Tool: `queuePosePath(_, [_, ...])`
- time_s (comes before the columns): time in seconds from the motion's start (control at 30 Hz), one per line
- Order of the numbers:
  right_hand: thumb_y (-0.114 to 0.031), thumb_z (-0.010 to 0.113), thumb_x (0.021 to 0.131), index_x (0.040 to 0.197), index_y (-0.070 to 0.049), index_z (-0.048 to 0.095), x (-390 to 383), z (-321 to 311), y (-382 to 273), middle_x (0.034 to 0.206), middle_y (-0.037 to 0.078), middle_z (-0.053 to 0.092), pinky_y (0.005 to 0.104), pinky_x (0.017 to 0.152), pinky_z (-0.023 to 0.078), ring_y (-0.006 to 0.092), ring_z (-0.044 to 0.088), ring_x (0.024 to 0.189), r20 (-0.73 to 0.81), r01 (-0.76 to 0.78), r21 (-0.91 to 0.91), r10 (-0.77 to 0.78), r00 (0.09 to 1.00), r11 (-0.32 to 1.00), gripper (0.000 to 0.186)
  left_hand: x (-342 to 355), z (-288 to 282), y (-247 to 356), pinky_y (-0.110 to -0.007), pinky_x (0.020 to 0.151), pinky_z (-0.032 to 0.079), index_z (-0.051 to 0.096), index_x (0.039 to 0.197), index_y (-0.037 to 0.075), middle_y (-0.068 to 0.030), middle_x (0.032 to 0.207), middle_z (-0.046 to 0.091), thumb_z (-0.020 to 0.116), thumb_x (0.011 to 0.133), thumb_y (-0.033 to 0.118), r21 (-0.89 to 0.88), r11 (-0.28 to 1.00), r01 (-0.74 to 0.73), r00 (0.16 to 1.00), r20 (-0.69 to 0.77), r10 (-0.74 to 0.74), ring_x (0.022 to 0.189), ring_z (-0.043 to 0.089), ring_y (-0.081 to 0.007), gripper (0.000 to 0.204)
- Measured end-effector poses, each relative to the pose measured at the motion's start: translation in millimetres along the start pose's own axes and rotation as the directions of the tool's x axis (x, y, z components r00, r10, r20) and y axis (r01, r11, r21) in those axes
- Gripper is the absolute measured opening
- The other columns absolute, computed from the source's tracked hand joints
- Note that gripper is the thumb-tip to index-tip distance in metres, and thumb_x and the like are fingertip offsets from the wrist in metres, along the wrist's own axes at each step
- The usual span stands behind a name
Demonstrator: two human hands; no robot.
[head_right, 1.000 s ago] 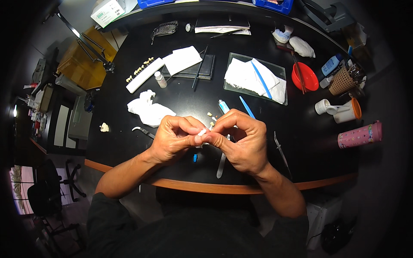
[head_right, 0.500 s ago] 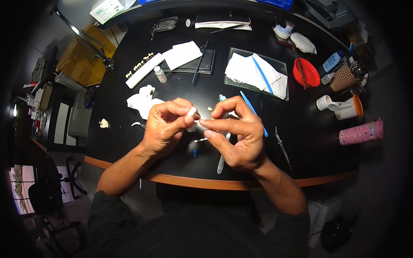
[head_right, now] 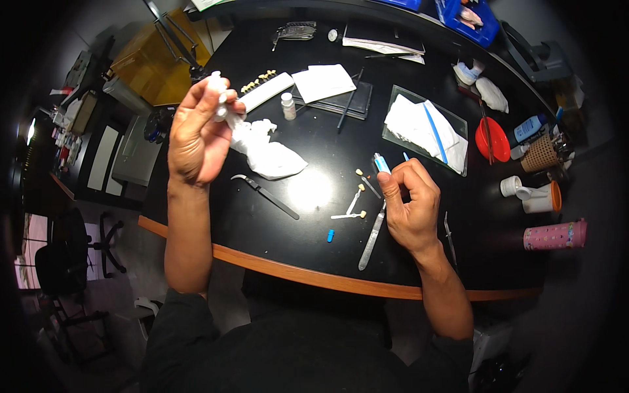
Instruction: The person wipes a dental model with a cloth, then uses a spatula and a syringe to apply a paste to a small prosthetic piece.
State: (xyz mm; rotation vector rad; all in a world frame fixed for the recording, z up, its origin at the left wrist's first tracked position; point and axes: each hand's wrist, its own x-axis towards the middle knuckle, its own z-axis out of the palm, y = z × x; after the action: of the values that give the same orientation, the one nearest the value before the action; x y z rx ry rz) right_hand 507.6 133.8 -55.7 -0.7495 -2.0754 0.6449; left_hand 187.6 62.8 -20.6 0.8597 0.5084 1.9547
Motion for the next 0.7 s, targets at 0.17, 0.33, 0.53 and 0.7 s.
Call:
queuePosePath(0.17, [0.001,0.074,0.086,0.088,0.0,0.071,14,24,-19,0.086,0.008,0.061,0.0291,0.061,0.049,0.017,0.062,0.071,0.147,0.023,-0.08,-0.011,0.989,0.997,0.003,2,2,-11,-0.029,0.081,0.055,0.07,0.107,-0.002,-0.0115,0.093,0.073,0.071,0.095,0.002,0.073,0.997,0.03,0.999,-0.043,-0.027,0.085,0.068,-0.0163,0.012])
queuePosePath(0.33, [0.0,0.075,0.085,0.089,0.001,0.073,37,64,-30,0.088,0.012,0.065,0.0358,0.069,0.054,0.0275,0.067,0.078,0.365,0.084,-0.052,-0.059,0.929,0.995,0.005,3,-5,-16,-0.032,0.082,0.059,0.069,0.106,-0.002,-0.0085,0.094,0.07,0.073,0.095,0.01,0.252,0.914,0.319,0.944,-0.002,-0.329,0.086,0.069,-0.0165,0.017])
queuePosePath(0.53, [-0.004,0.076,0.084,0.088,-0.001,0.076,45,94,-30,0.087,0.013,0.066,0.038,0.071,0.055,0.0302,0.068,0.077,0.39,0.223,-0.168,-0.143,0.91,0.96,0.005,8,-18,-10,-0.029,0.075,0.062,0.071,0.102,-0.001,-0.0061,0.086,0.069,0.08,0.089,0.014,0.408,0.72,0.561,0.8,-0.043,-0.599,0.077,0.069,-0.0134,0.022])
queuePosePath(0.7, [-0.004,0.077,0.083,0.085,0.0,0.075,44,98,-33,0.086,0.013,0.066,0.0378,0.071,0.055,0.03,0.068,0.075,0.364,0.176,-0.128,-0.118,0.924,0.976,0.005,9,-31,-10,-0.03,0.07,0.062,0.074,0.098,-0.002,-0.0089,0.088,0.072,0.083,0.085,0.012,0.547,0.599,0.585,0.727,-0.026,-0.686,0.075,0.069,-0.0135,0.021])
